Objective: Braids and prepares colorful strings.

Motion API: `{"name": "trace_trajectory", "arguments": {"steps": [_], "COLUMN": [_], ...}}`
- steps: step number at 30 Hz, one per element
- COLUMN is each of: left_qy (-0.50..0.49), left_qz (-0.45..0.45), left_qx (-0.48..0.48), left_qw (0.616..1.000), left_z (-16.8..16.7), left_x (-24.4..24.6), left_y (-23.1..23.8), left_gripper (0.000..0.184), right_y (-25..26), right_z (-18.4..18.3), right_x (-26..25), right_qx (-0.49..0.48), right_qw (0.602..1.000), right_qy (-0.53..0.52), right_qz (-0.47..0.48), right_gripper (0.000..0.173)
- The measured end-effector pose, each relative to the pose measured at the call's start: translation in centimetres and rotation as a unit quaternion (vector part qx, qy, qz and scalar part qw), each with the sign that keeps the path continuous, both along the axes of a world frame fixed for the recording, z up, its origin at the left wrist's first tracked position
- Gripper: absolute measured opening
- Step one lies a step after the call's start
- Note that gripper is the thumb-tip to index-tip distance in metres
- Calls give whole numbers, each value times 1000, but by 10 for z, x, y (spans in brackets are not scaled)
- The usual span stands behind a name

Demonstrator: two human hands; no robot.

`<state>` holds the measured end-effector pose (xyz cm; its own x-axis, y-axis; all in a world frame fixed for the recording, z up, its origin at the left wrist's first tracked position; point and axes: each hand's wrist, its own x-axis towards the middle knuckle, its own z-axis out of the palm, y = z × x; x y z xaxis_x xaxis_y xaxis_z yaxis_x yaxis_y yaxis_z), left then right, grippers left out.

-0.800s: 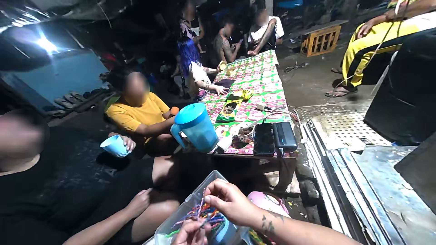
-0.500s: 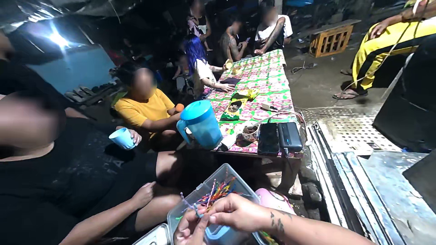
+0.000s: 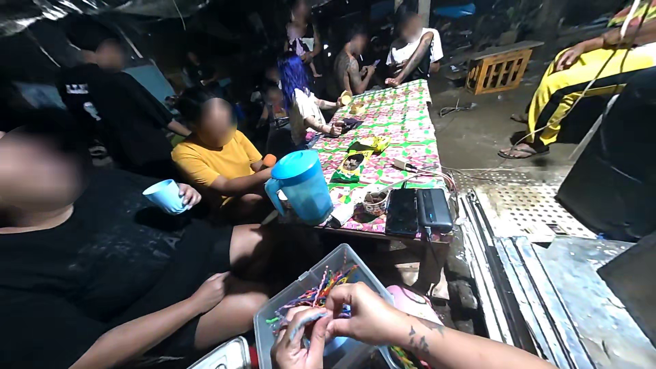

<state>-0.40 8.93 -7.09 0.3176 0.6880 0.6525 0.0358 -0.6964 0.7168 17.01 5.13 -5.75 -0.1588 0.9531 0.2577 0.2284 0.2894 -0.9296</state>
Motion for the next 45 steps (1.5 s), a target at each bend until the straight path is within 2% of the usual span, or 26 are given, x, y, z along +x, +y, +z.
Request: {"name": "trace_trajectory", "arguments": {"steps": [4, 8, 13, 19, 21, 25, 27, 32, 35, 41, 45], "left_qy": [-19, -78, -117, -130, -135, -145, -140, -149, -152, -140, -102], "left_qz": [18, 23, 84, 117, 92, -57, -87, -46, -51, -106, -144], "left_qx": [-20, -79, -96, -88, -98, -144, -163, -174, -195, -260, -200], "left_qw": [999, 994, 985, 981, 982, 977, 973, 972, 968, 950, 964], "left_z": [1, 10, 19, 25, 25, 19, 14, 11, 11, 11, 2], "left_x": [-11, -22, -34, -42, -39, -30, -20, -7, -2, 3, -1], "left_y": [1, -5, -10, -8, -8, -5, -8, -8, -6, -7, 0], "left_gripper": [12, 22, 24, 21, 20, 35, 28, 29, 30, 27, 19], "right_y": [4, 9, 7, 11, 11, 8, 6, -2, -4, -4, -4], "right_z": [-4, -7, -3, -7, -7, 2, 4, 3, 2, 2, 3], "right_x": [-8, -19, -31, -32, -30, -23, -19, -7, -3, 5, 5], "right_qx": [47, 59, 80, 49, 33, -39, -55, -28, -22, -55, -56], "right_qw": [995, 994, 991, 993, 997, 997, 994, 996, 996, 992, 993], "right_qy": [-72, -92, -106, -87, -60, 68, 91, 8, -33, -26, 9], "right_qz": [59, 16, -31, -59, -45, 17, 38, 79, 76, 108, 104], "right_gripper": [30, 23, 17, 21, 24, 22, 19, 24, 28, 26, 24]}}
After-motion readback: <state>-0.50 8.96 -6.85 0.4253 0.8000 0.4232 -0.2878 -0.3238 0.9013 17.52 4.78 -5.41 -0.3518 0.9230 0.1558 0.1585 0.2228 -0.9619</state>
